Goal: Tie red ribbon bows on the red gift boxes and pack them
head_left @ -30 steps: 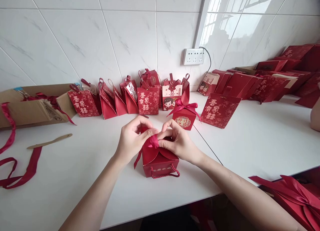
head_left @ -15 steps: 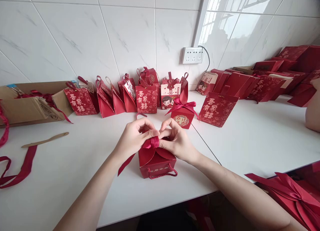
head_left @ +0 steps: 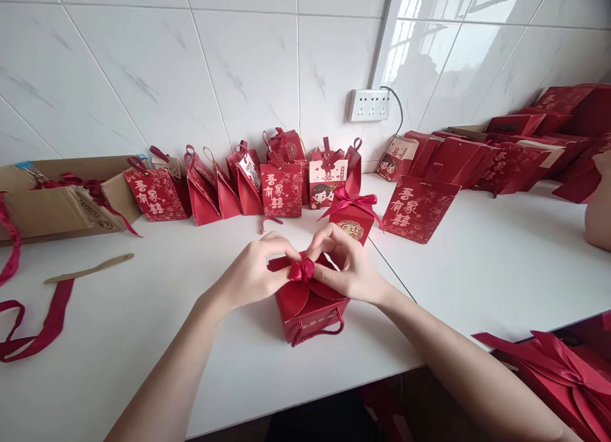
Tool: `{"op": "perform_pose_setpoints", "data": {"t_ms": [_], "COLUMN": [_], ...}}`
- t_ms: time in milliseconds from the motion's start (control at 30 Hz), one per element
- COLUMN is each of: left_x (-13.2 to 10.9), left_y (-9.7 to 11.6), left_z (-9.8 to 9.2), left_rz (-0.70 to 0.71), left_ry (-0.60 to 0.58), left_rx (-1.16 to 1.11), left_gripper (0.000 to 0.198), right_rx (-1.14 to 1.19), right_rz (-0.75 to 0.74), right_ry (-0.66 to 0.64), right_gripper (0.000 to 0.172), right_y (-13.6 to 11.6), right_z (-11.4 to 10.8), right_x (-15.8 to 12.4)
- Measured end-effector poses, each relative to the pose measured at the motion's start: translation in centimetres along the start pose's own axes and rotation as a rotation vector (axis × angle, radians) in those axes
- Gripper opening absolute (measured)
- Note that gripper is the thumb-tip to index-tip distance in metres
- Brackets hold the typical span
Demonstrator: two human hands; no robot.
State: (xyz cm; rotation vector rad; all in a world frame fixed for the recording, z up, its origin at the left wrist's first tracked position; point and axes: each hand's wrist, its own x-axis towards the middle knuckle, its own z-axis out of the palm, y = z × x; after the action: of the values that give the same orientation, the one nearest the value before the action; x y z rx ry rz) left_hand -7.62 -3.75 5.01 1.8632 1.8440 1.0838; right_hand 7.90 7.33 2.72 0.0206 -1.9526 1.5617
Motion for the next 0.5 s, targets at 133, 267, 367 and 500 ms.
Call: {"op": "perform_pose_setpoints", "data": {"t_ms": [133, 267, 367, 500], "left_x": [0.03, -0.11, -0.22, -0.06], "left_y": [0.14, 0.61, 0.69, 0.51], "left_z": [-0.2, -0.46, -0.61, -0.43], "left_rz": [0.058, 0.048, 0.031, -0.006], "left_ry": [-0.062, -0.109, -0.151, -0.168], "left_rx": [-0.005, -0.04, -0.063, -0.098], "left_gripper": [0.008, 0.009, 0.009, 0.022], "right_rx": [-0.101, -0.158, -0.177, -0.236], "right_rz": [-0.031, -0.04, -0.044, -0.075], "right_ry": [-0.011, 0.02, 0.021, 0.012], "right_gripper": [0.018, 0.015, 0.014, 0.011], "right_y": [-0.25, -0.29, -0.31, -0.3], "right_z": [-0.33, -0.59, -0.67, -0.8], "right_x": [-0.13, -0.02, 0.04, 0.04]}}
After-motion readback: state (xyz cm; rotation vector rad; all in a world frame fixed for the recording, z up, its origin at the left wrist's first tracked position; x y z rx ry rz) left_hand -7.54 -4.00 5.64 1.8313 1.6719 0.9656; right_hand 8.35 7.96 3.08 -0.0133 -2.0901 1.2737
